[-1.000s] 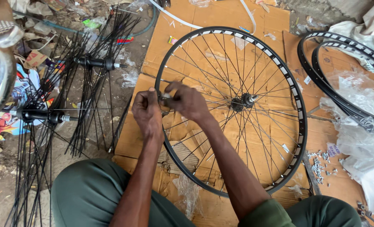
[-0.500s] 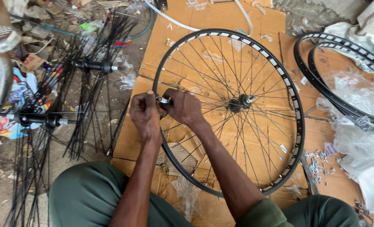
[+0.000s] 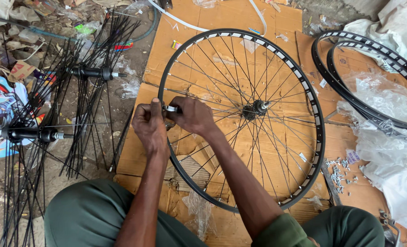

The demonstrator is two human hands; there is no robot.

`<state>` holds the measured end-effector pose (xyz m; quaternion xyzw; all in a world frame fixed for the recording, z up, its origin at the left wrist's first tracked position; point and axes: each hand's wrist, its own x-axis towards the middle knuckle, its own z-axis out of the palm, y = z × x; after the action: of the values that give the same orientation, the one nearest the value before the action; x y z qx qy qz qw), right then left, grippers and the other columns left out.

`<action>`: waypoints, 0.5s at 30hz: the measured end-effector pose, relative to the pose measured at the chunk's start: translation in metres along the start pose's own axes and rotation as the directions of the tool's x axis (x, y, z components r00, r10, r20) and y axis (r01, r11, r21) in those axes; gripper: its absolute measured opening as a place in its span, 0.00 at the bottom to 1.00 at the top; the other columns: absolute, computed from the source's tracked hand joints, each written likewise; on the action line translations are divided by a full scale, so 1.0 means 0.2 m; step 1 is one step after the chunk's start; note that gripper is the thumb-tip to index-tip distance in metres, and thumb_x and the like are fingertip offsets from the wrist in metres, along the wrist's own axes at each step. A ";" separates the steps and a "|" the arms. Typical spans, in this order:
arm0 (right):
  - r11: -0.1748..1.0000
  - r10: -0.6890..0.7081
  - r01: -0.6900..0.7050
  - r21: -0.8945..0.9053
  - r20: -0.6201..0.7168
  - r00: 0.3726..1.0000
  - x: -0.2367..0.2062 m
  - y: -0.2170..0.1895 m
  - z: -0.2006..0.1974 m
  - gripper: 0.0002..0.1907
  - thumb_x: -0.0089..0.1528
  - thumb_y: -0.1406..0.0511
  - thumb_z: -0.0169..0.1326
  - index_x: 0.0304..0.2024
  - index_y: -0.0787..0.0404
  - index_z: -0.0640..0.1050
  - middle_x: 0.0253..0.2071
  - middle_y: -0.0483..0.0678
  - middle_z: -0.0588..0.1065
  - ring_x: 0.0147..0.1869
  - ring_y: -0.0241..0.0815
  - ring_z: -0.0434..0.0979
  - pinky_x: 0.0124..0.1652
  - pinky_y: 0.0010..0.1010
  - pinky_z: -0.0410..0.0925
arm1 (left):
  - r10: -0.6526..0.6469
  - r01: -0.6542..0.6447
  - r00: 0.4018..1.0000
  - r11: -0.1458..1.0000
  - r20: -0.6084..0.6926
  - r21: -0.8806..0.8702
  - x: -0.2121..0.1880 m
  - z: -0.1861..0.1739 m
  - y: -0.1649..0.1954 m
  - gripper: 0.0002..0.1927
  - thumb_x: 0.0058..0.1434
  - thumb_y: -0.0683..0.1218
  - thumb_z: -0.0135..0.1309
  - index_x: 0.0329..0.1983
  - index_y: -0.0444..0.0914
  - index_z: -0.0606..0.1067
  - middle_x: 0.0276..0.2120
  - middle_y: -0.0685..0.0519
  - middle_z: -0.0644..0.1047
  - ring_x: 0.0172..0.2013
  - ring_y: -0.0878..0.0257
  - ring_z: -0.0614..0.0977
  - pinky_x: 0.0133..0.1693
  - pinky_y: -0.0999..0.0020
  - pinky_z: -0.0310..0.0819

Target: The person sits on the floor and uses a spoke wrench to tighten the nipples on a bicycle wheel. They rotate the wheel and adjust multiple spokes to true the wheel.

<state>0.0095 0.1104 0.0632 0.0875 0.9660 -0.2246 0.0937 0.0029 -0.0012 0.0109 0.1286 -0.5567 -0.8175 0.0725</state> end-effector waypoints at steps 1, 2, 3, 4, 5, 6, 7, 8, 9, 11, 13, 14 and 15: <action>0.990 -0.074 0.076 0.116 -0.019 0.997 -0.01 0.01 0.00 0.15 0.59 0.57 0.63 0.46 0.52 0.78 0.40 0.48 0.82 0.45 0.47 0.83 0.42 0.40 0.70 | -0.012 0.012 1.000 1.000 0.002 0.002 0.00 0.00 0.00 0.19 0.69 0.48 0.57 0.23 0.39 0.67 0.20 0.62 0.63 0.24 0.72 0.60 0.27 0.70 0.55; 0.961 -0.145 0.152 0.229 -0.048 0.988 -0.02 0.04 -0.01 0.17 0.57 0.58 0.63 0.47 0.52 0.77 0.41 0.48 0.81 0.43 0.46 0.84 0.41 0.39 0.71 | -0.024 0.024 1.000 1.000 0.004 0.003 0.00 -0.01 -0.01 0.19 0.69 0.48 0.57 0.23 0.39 0.67 0.20 0.62 0.63 0.24 0.73 0.60 0.27 0.70 0.55; 0.915 -0.211 0.227 0.335 -0.085 0.974 -0.03 0.07 -0.01 0.19 0.54 0.60 0.63 0.47 0.53 0.76 0.41 0.48 0.81 0.42 0.44 0.85 0.40 0.38 0.73 | -0.036 0.036 0.999 0.999 0.006 0.003 0.00 -0.01 -0.01 0.19 0.69 0.48 0.57 0.23 0.39 0.67 0.20 0.62 0.63 0.24 0.73 0.60 0.27 0.70 0.56; 0.860 -0.255 0.289 0.420 -0.135 0.957 -0.04 0.09 -0.01 0.17 0.57 0.59 0.63 0.46 0.54 0.76 0.43 0.47 0.81 0.45 0.44 0.85 0.43 0.37 0.75 | -0.030 0.029 1.000 1.000 0.010 0.008 0.00 0.00 -0.01 0.19 0.69 0.48 0.57 0.23 0.39 0.67 0.20 0.62 0.63 0.24 0.73 0.60 0.27 0.69 0.55; 0.791 -0.295 0.352 0.500 -0.192 0.936 -0.04 0.11 0.00 0.15 0.60 0.58 0.63 0.44 0.55 0.76 0.44 0.47 0.82 0.48 0.44 0.85 0.47 0.36 0.76 | -0.019 0.019 1.000 1.000 0.015 0.015 0.00 0.00 -0.02 0.19 0.69 0.48 0.57 0.24 0.39 0.68 0.21 0.62 0.62 0.24 0.72 0.59 0.27 0.69 0.54; 0.708 -0.329 0.413 0.572 -0.250 0.910 -0.04 0.12 0.01 0.14 0.62 0.58 0.63 0.43 0.56 0.75 0.45 0.46 0.82 0.51 0.43 0.85 0.50 0.35 0.77 | -0.008 0.008 1.000 1.000 0.018 0.025 0.00 -0.01 -0.02 0.19 0.69 0.48 0.57 0.24 0.39 0.68 0.21 0.62 0.62 0.24 0.72 0.59 0.27 0.69 0.54; 0.776 -0.269 0.368 0.512 -0.258 0.928 -0.04 0.11 0.02 0.18 0.58 0.57 0.64 0.44 0.56 0.73 0.43 0.47 0.82 0.48 0.44 0.85 0.47 0.37 0.76 | -0.001 0.000 1.000 1.000 0.016 0.016 0.00 -0.01 -0.01 0.19 0.69 0.48 0.58 0.24 0.39 0.68 0.21 0.62 0.62 0.24 0.72 0.59 0.27 0.69 0.54; 0.836 -0.208 0.314 0.449 -0.270 0.940 -0.03 0.10 0.03 0.22 0.54 0.57 0.66 0.44 0.57 0.71 0.40 0.47 0.82 0.46 0.44 0.85 0.44 0.38 0.74 | 0.006 -0.007 1.000 1.000 0.016 0.006 0.00 -0.01 -0.01 0.19 0.69 0.48 0.58 0.24 0.39 0.68 0.21 0.62 0.63 0.24 0.72 0.60 0.28 0.69 0.55; 0.889 -0.145 0.251 0.383 -0.285 0.948 -0.02 0.08 0.04 0.27 0.49 0.57 0.68 0.45 0.57 0.70 0.38 0.47 0.82 0.44 0.44 0.84 0.41 0.39 0.72 | 0.011 -0.011 1.000 1.000 0.016 -0.005 0.00 -0.01 -0.01 0.19 0.69 0.48 0.58 0.24 0.39 0.68 0.21 0.62 0.63 0.24 0.72 0.60 0.28 0.69 0.55; 0.985 -0.040 0.065 0.157 -0.158 0.987 -0.01 0.02 0.04 0.17 0.56 0.56 0.65 0.44 0.51 0.76 0.37 0.47 0.82 0.43 0.47 0.84 0.42 0.41 0.72 | 0.010 -0.010 1.000 1.000 0.010 -0.022 0.00 0.00 -0.01 0.19 0.69 0.48 0.59 0.23 0.39 0.67 0.20 0.62 0.62 0.24 0.72 0.59 0.27 0.69 0.54; 0.999 0.030 -0.028 0.030 -0.075 0.997 0.00 -0.01 0.01 0.13 0.60 0.54 0.63 0.43 0.48 0.79 0.36 0.47 0.82 0.43 0.49 0.84 0.43 0.42 0.71 | -0.013 0.014 1.000 0.999 0.018 -0.044 0.00 0.00 0.00 0.19 0.68 0.47 0.60 0.23 0.40 0.67 0.20 0.61 0.63 0.24 0.72 0.60 0.27 0.70 0.55; 0.999 0.030 -0.029 0.030 -0.043 0.999 -0.01 -0.02 0.00 0.13 0.60 0.52 0.62 0.41 0.49 0.79 0.35 0.46 0.82 0.43 0.48 0.84 0.43 0.43 0.71 | -0.035 0.036 0.999 0.998 0.025 -0.058 0.00 0.00 0.01 0.19 0.67 0.47 0.60 0.22 0.40 0.68 0.20 0.61 0.65 0.23 0.72 0.62 0.27 0.70 0.57; 0.999 0.031 -0.030 0.030 -0.013 0.999 -0.01 -0.03 -0.02 0.14 0.61 0.51 0.62 0.40 0.50 0.79 0.35 0.46 0.81 0.43 0.48 0.84 0.44 0.44 0.70 | -0.055 0.057 0.998 0.996 0.033 -0.071 0.00 0.00 0.01 0.18 0.66 0.47 0.61 0.22 0.40 0.68 0.19 0.60 0.67 0.23 0.72 0.64 0.27 0.71 0.59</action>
<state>0.0108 0.1067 0.0689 0.1051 0.9617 -0.2369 0.0892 0.0035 -0.0020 0.0126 0.1286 -0.5242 -0.8406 0.0456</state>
